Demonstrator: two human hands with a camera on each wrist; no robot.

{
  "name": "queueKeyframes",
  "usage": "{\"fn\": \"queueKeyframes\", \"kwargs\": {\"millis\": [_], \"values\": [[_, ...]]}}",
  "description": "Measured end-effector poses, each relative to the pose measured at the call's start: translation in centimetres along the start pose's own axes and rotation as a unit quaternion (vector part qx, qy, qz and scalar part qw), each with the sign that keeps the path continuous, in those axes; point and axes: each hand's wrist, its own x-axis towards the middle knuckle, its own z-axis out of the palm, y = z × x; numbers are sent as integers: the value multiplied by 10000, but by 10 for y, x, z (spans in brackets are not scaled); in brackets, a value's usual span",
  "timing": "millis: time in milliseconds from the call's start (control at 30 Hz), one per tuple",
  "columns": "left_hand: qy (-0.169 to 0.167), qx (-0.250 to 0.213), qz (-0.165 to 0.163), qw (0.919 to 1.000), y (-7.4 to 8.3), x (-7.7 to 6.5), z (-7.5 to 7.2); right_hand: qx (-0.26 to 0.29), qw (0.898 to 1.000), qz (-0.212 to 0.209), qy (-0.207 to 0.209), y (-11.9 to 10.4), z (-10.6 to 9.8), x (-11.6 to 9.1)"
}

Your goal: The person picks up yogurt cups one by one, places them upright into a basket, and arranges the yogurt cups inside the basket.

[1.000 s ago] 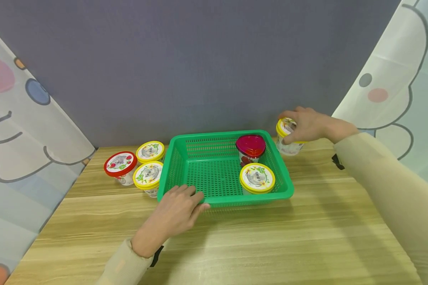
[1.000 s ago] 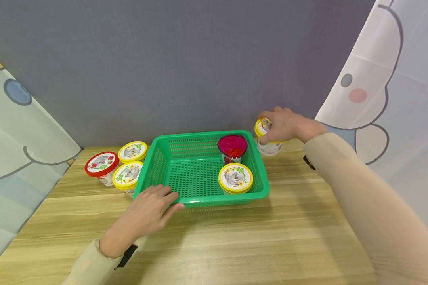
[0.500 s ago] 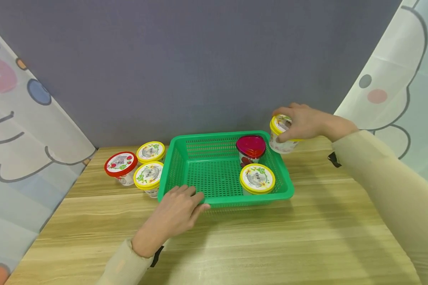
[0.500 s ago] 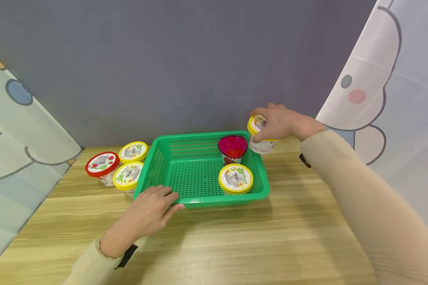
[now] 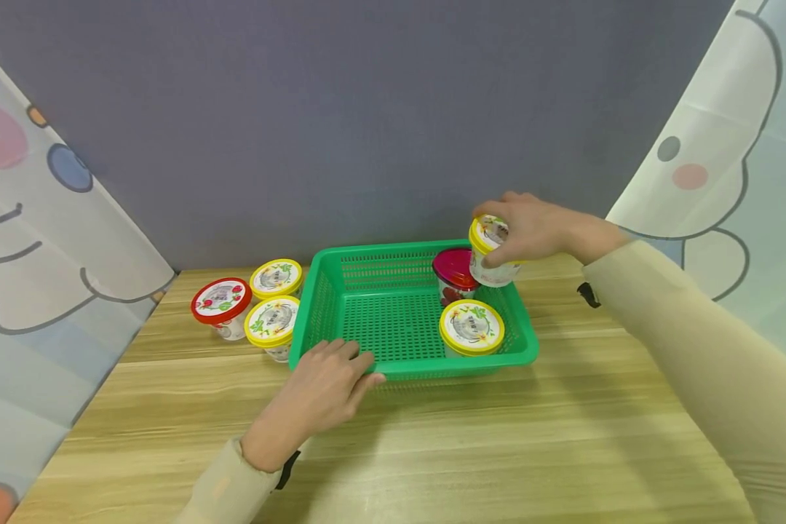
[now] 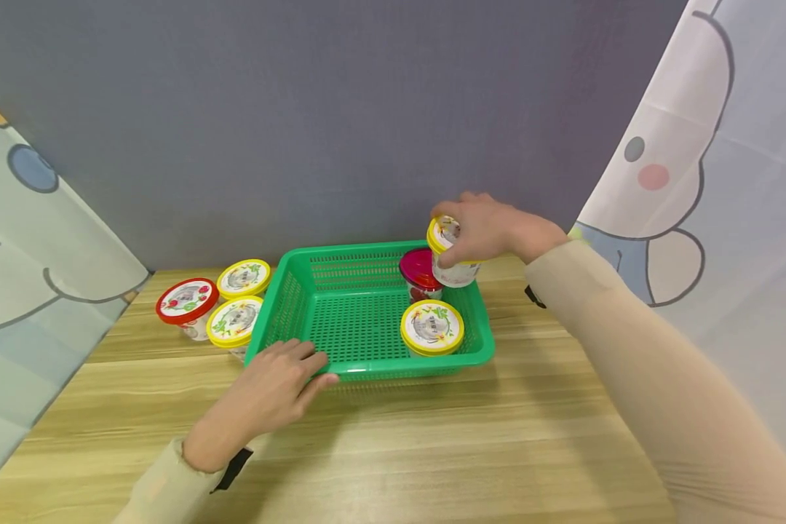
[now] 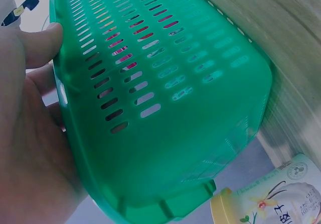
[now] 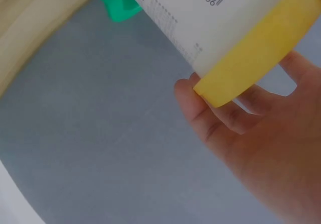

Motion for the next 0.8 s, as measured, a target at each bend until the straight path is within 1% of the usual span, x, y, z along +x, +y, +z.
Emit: {"fn": "queueKeyframes", "kwargs": {"millis": [200, 500, 800], "values": [[-19, -23, 4, 10000, 0, 1, 1, -46, 9999, -125, 0, -9, 4, 3], [-9, -54, 35, 10000, 0, 2, 2, -137, 9998, -165, -3, -22, 7, 3], [-36, -82, 36, 10000, 0, 4, 3, -289, 9993, -218, -110, -36, 11, 2]]}}
